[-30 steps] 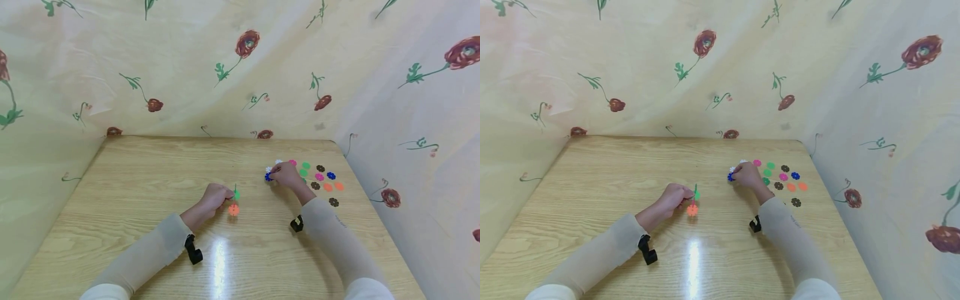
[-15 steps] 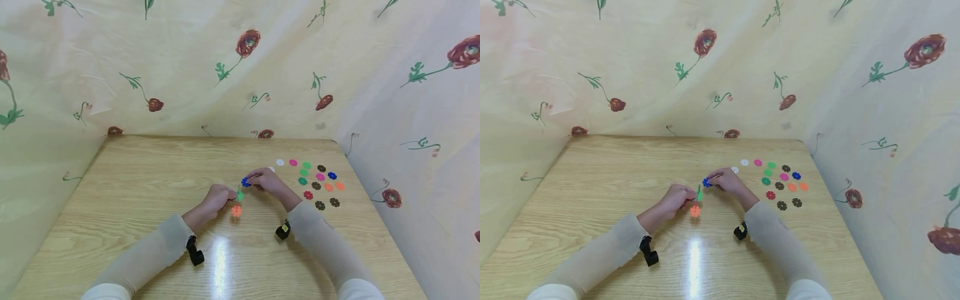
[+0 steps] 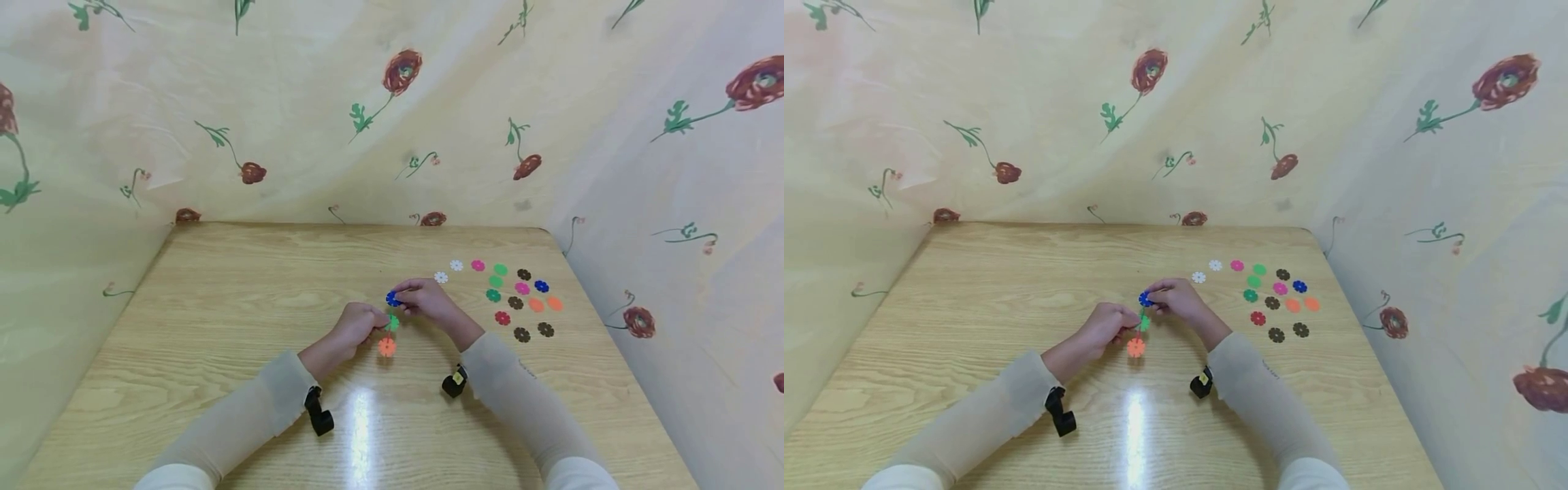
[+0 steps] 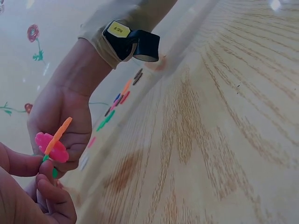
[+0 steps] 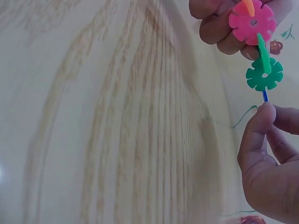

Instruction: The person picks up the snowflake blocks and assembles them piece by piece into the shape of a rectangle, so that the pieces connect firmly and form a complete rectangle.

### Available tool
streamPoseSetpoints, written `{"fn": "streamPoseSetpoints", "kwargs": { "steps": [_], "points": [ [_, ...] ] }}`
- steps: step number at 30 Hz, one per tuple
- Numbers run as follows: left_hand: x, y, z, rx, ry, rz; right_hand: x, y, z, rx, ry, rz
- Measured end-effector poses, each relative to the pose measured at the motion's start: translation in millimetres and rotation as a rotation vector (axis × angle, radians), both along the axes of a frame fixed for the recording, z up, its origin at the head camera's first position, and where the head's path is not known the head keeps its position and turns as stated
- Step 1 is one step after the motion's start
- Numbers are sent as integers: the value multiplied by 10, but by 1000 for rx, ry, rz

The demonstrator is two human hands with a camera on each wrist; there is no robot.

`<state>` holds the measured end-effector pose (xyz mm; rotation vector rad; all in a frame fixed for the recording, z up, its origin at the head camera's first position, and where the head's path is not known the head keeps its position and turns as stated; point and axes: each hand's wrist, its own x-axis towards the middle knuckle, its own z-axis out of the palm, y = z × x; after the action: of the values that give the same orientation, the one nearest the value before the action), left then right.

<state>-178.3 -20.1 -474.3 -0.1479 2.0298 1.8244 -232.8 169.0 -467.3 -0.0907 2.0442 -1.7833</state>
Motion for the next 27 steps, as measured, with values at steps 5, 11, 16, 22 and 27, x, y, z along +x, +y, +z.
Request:
{"fn": "streamPoseSetpoints", "kwargs": {
  "steps": [5, 11, 16, 22, 27],
  "points": [
    [6, -5, 0, 8, 4, -12, 13, -11, 12, -9, 2, 3],
    [16, -8, 23, 3, 9, -4, 22, -18, 43, -10, -7, 15],
    [7, -2, 16, -4, 12, 12, 23, -32, 55, 4, -4, 23],
    [16, -1, 52, -3, 10, 23, 9, -54, 43, 8, 12, 22],
    [14, 1, 39, -36, 19, 43, -8, -68, 23, 13, 23, 27]
  ]
}}
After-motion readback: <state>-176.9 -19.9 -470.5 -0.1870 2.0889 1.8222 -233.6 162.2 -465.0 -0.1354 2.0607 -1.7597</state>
